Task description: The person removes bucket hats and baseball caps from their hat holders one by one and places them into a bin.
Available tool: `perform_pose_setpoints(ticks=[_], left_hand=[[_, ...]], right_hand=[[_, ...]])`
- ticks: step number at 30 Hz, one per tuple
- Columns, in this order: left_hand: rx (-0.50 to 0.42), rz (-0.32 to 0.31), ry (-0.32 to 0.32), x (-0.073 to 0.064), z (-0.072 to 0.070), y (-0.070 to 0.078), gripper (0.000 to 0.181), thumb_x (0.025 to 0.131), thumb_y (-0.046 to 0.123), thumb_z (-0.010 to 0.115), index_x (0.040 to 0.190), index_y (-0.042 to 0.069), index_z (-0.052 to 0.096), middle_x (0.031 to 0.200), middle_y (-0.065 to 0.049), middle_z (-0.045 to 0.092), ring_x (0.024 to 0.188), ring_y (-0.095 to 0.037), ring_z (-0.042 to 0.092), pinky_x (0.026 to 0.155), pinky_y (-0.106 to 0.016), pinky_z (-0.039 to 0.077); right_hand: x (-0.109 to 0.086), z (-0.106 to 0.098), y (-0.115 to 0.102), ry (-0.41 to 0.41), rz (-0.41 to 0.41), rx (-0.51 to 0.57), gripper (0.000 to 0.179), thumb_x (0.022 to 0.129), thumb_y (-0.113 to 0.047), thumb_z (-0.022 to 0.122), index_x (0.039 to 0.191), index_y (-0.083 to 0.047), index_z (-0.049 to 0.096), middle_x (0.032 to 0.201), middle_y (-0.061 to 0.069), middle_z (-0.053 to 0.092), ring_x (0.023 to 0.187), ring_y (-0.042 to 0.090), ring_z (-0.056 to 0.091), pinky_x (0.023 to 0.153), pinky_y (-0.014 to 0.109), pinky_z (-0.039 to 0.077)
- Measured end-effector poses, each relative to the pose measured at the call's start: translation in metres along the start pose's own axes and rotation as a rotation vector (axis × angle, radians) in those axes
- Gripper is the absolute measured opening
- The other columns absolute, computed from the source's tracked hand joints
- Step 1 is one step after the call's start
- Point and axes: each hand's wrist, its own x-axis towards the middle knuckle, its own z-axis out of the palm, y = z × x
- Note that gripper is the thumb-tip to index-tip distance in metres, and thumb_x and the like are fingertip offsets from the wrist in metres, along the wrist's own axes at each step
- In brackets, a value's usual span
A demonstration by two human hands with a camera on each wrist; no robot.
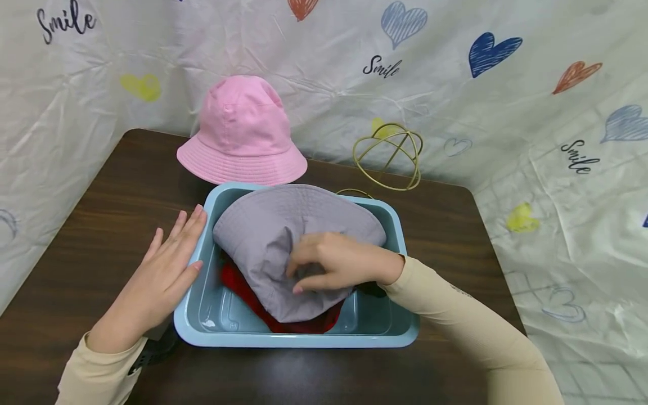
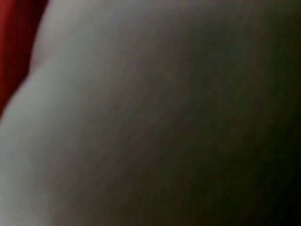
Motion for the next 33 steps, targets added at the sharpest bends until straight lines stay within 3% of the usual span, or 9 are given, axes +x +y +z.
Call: perform_pose_setpoints(ticks=[2,4,8,12,16,19,22,27,33], left_hand=[[-0.001,-0.001,0.002,0.0,0.0,0.0,0.069,0.094,0.017,0.046,0.153,0.012,0.011,0.157,-0.008,0.011,0.143,-0.031,0.004,0.108,-0.061,-0.003],[-0.005,-0.004,0.003,0.0,0.001,0.0,0.069,0.094,0.017,0.046,0.153,0.012,0.011,0.157,-0.008,0.011,0.143,-0.032,0.004,0.108,-0.061,-0.003],[-0.015,-0.001,0.004,0.001,0.002,0.0,0.069,0.093,0.017,0.046,0.153,0.012,0.011,0.157,-0.008,0.011,0.143,-0.033,0.005,0.108,-0.061,-0.003],[-0.015,0.006,0.006,0.002,0.004,-0.001,0.069,0.093,0.017,0.047,0.153,0.012,0.012,0.157,-0.008,0.012,0.143,-0.032,0.005,0.108,-0.061,-0.002],[-0.008,0.009,0.006,0.001,0.002,-0.001,0.069,0.093,0.017,0.046,0.153,0.012,0.012,0.157,-0.01,0.013,0.143,-0.031,0.005,0.108,-0.061,-0.002],[-0.012,0.004,0.007,0.001,0.001,-0.002,0.068,0.094,0.015,0.046,0.153,0.012,0.011,0.157,-0.01,0.013,0.143,-0.031,0.005,0.108,-0.061,-0.002],[-0.019,0.0,0.009,0.0,0.001,-0.002,0.069,0.093,0.015,0.046,0.152,0.012,0.012,0.157,-0.009,0.012,0.143,-0.032,0.005,0.108,-0.061,-0.002],[-0.027,-0.006,0.005,0.002,0.003,-0.001,0.069,0.093,0.017,0.047,0.152,0.011,0.012,0.157,-0.011,0.013,0.143,-0.034,0.005,0.107,-0.063,-0.002],[-0.012,-0.009,0.009,0.001,0.002,-0.001,0.069,0.093,0.018,0.047,0.153,0.012,0.012,0.157,-0.009,0.012,0.143,-0.033,0.005,0.108,-0.062,-0.002]], right_hand=[[0.004,-0.003,0.001,0.105,0.015,-0.026,0.017,0.085,-0.021,0.071,0.096,-0.008,0.068,0.095,-0.003,0.064,0.091,0.01,0.055,0.084,0.021,0.044],[0.007,-0.005,0.002,0.158,0.056,-0.054,0.018,0.083,-0.016,0.073,0.098,-0.007,0.068,0.099,-0.001,0.063,0.095,0.012,0.055,0.087,0.023,0.044],[0.009,-0.011,-0.002,0.141,0.128,-0.136,0.022,0.079,-0.011,0.076,0.098,-0.006,0.067,0.102,0.002,0.062,0.096,0.015,0.056,0.088,0.026,0.044],[0.001,-0.03,-0.016,0.09,0.152,-0.194,0.026,0.076,-0.009,0.078,0.099,-0.005,0.067,0.099,0.002,0.061,0.092,0.015,0.058,0.083,0.026,0.047],[-0.003,-0.051,-0.026,0.151,0.166,-0.213,0.028,0.074,-0.009,0.08,0.099,-0.008,0.067,0.097,-0.001,0.062,0.09,0.013,0.06,0.08,0.027,0.048],[0.004,-0.056,-0.024,0.189,0.17,-0.178,0.029,0.073,-0.009,0.081,0.099,-0.008,0.067,0.095,-0.001,0.062,0.09,0.014,0.06,0.08,0.026,0.047],[0.016,-0.05,-0.013,0.138,0.192,-0.146,0.032,0.074,-0.012,0.081,0.102,-0.007,0.066,0.098,0.001,0.063,0.09,0.016,0.059,0.081,0.025,0.046],[0.032,-0.035,0.012,-0.019,0.209,-0.134,0.04,0.073,-0.018,0.082,0.109,-0.01,0.065,0.106,-0.001,0.059,0.099,0.014,0.056,0.089,0.024,0.042],[0.04,-0.014,0.033,-0.101,0.192,0.003,0.046,0.071,-0.014,0.083,0.112,-0.008,0.064,0.109,0.003,0.055,0.101,0.015,0.052,0.091,0.023,0.04]])
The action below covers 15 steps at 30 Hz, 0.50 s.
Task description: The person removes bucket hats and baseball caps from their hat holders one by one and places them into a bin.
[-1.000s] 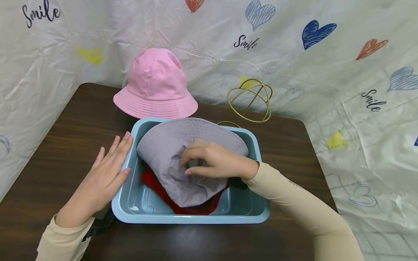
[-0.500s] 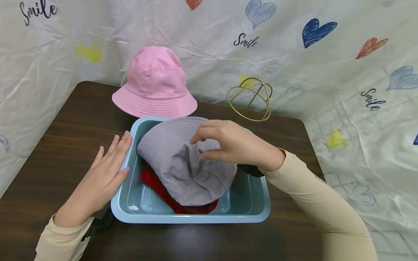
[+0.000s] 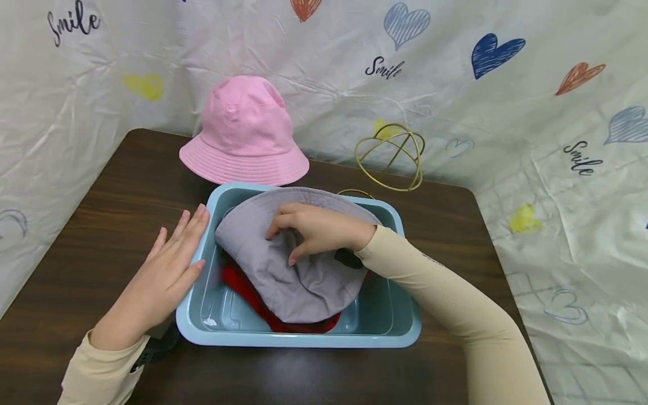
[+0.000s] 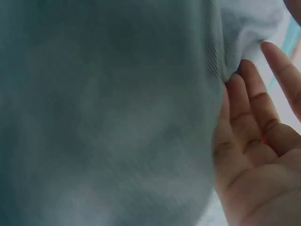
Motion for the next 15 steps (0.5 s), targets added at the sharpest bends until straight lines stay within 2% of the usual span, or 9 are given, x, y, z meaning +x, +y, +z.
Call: perform_pose_setpoints(ticks=[3,7,15], left_hand=[[0.002,-0.002,-0.004,0.0,0.0,0.0,0.069,0.094,0.018,0.047,0.153,0.012,0.011,0.157,-0.008,0.011,0.143,-0.033,0.005,0.108,-0.061,-0.002],[-0.002,-0.006,-0.004,0.0,0.0,0.0,0.069,0.094,0.018,0.047,0.153,0.013,0.011,0.157,-0.008,0.01,0.143,-0.035,0.005,0.108,-0.062,-0.002],[-0.024,-0.005,0.006,-0.001,0.0,0.001,0.07,0.093,0.017,0.048,0.153,0.014,0.012,0.157,-0.008,0.011,0.142,-0.036,0.007,0.108,-0.062,-0.002]], right_hand=[[0.004,0.014,0.007,-0.067,0.031,0.075,0.05,0.072,-0.012,0.082,0.116,-0.007,0.06,0.114,0.003,0.055,0.103,0.014,0.051,0.091,0.021,0.04],[0.008,0.029,0.013,-0.14,0.075,0.121,0.053,0.073,-0.011,0.081,0.12,-0.007,0.056,0.116,0.003,0.054,0.105,0.013,0.05,0.093,0.019,0.038],[0.015,0.05,0.019,-0.208,0.114,0.145,0.049,0.073,-0.015,0.082,0.111,-0.008,0.052,0.104,0.002,0.052,0.098,0.013,0.048,0.087,0.019,0.039]])
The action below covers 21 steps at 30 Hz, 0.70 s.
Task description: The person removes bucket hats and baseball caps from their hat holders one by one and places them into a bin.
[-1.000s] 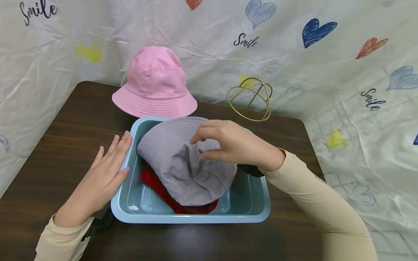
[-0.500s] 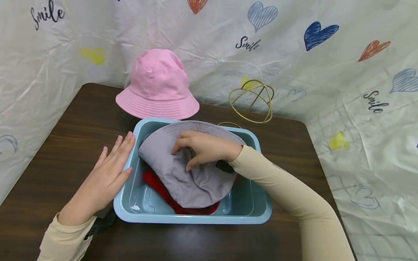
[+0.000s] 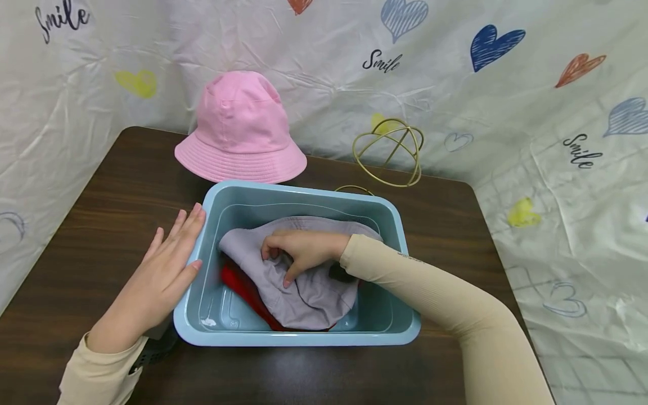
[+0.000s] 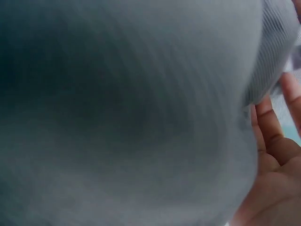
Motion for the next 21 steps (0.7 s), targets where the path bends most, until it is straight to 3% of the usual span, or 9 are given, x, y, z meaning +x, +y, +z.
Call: perform_pose_setpoints(ticks=[5,11,16,21], left_hand=[[0.001,-0.001,-0.007,0.0,0.0,0.0,0.07,0.093,0.016,0.048,0.153,0.014,0.011,0.157,-0.008,0.01,0.143,-0.034,0.005,0.108,-0.061,-0.003],[0.002,0.0,-0.006,0.0,0.0,0.0,0.07,0.093,0.016,0.047,0.153,0.014,0.011,0.157,-0.007,0.01,0.143,-0.033,0.005,0.109,-0.06,-0.003],[0.007,0.002,-0.006,-0.001,0.0,0.0,0.07,0.093,0.016,0.048,0.153,0.014,0.011,0.157,-0.007,0.01,0.143,-0.033,0.006,0.108,-0.061,-0.002],[0.01,-0.003,-0.004,0.0,0.0,0.0,0.071,0.092,0.016,0.049,0.153,0.015,0.011,0.157,-0.007,0.011,0.143,-0.035,0.007,0.108,-0.062,-0.001]], right_hand=[[0.006,0.008,0.002,-0.035,0.038,-0.072,0.044,0.075,-0.02,0.081,0.106,-0.009,0.051,0.102,0.002,0.055,0.095,0.013,0.05,0.085,0.02,0.04],[0.004,0.002,-0.001,-0.044,0.113,-0.062,0.041,0.077,-0.022,0.079,0.108,-0.006,0.058,0.101,0.002,0.06,0.091,0.013,0.053,0.081,0.021,0.043],[-0.009,-0.016,-0.007,-0.02,0.194,-0.123,0.037,0.079,-0.024,0.078,0.107,-0.004,0.065,0.091,0.004,0.063,0.081,0.014,0.053,0.073,0.024,0.045],[-0.033,-0.032,-0.01,0.01,0.26,-0.121,0.025,0.075,-0.02,0.08,0.09,-0.007,0.066,0.076,-0.001,0.06,0.069,0.011,0.053,0.063,0.022,0.045]])
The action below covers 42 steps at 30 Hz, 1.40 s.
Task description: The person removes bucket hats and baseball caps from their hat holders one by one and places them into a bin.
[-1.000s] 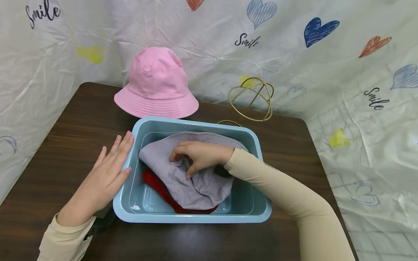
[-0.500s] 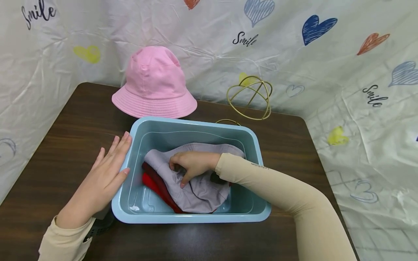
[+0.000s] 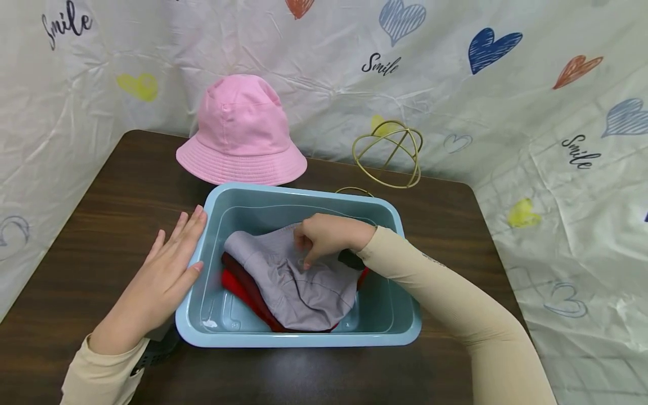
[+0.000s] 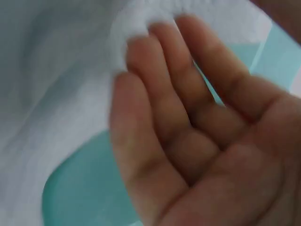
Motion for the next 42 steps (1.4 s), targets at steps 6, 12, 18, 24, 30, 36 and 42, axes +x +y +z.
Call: perform_pose_setpoints(ticks=[6,12,18,24,30,36,42], left_hand=[[0.001,0.006,-0.001,0.001,0.001,0.0,0.071,0.092,0.016,0.049,0.153,0.014,0.012,0.157,-0.007,0.011,0.143,-0.034,0.006,0.108,-0.062,-0.002],[-0.007,0.007,-0.004,0.001,0.001,0.0,0.071,0.092,0.015,0.048,0.153,0.014,0.011,0.157,-0.008,0.011,0.143,-0.035,0.006,0.108,-0.062,-0.002],[-0.003,0.001,-0.007,0.0,0.001,0.0,0.071,0.092,0.015,0.048,0.153,0.014,0.011,0.157,-0.009,0.011,0.143,-0.033,0.005,0.108,-0.061,-0.002],[0.003,0.004,-0.008,0.001,0.0,-0.001,0.071,0.092,0.014,0.048,0.153,0.014,0.011,0.157,-0.007,0.011,0.143,-0.032,0.005,0.108,-0.061,-0.002],[0.006,0.0,-0.013,0.001,0.001,-0.001,0.071,0.092,0.015,0.049,0.153,0.014,0.011,0.157,-0.007,0.011,0.143,-0.033,0.005,0.108,-0.061,-0.002],[0.002,0.0,-0.013,0.0,0.002,-0.001,0.071,0.093,0.016,0.049,0.153,0.014,0.012,0.157,-0.007,0.011,0.143,-0.033,0.005,0.108,-0.061,-0.002],[-0.007,-0.004,-0.011,0.0,0.001,-0.002,0.071,0.093,0.016,0.048,0.153,0.014,0.011,0.157,-0.006,0.01,0.143,-0.032,0.005,0.109,-0.06,-0.003]], right_hand=[[-0.029,-0.002,0.01,-0.063,0.036,0.052,0.018,0.074,-0.015,0.081,0.079,-0.009,0.065,0.069,-0.005,0.061,0.063,0.007,0.053,0.058,0.021,0.044],[-0.033,0.002,0.02,-0.09,0.096,0.091,0.022,0.072,-0.012,0.082,0.083,-0.01,0.064,0.074,-0.004,0.06,0.068,0.009,0.054,0.06,0.022,0.044],[-0.024,0.006,0.026,-0.168,0.121,0.097,0.026,0.07,-0.009,0.082,0.087,-0.01,0.063,0.076,-0.002,0.058,0.071,0.009,0.052,0.063,0.021,0.044],[-0.017,0.01,0.029,-0.199,0.114,0.065,0.025,0.07,-0.011,0.082,0.086,-0.01,0.062,0.075,-0.003,0.057,0.07,0.009,0.051,0.062,0.021,0.043],[-0.014,0.015,0.025,-0.176,0.088,-0.017,0.021,0.07,-0.013,0.082,0.08,-0.009,0.064,0.073,-0.005,0.058,0.068,0.008,0.05,0.062,0.021,0.044],[-0.014,0.015,0.026,-0.163,0.11,-0.004,0.021,0.071,-0.016,0.082,0.08,-0.011,0.064,0.074,-0.006,0.06,0.07,0.008,0.052,0.063,0.021,0.044],[-0.014,0.013,0.028,-0.166,0.107,0.034,0.021,0.072,-0.016,0.082,0.083,-0.01,0.064,0.072,-0.005,0.062,0.069,0.007,0.052,0.061,0.021,0.044]])
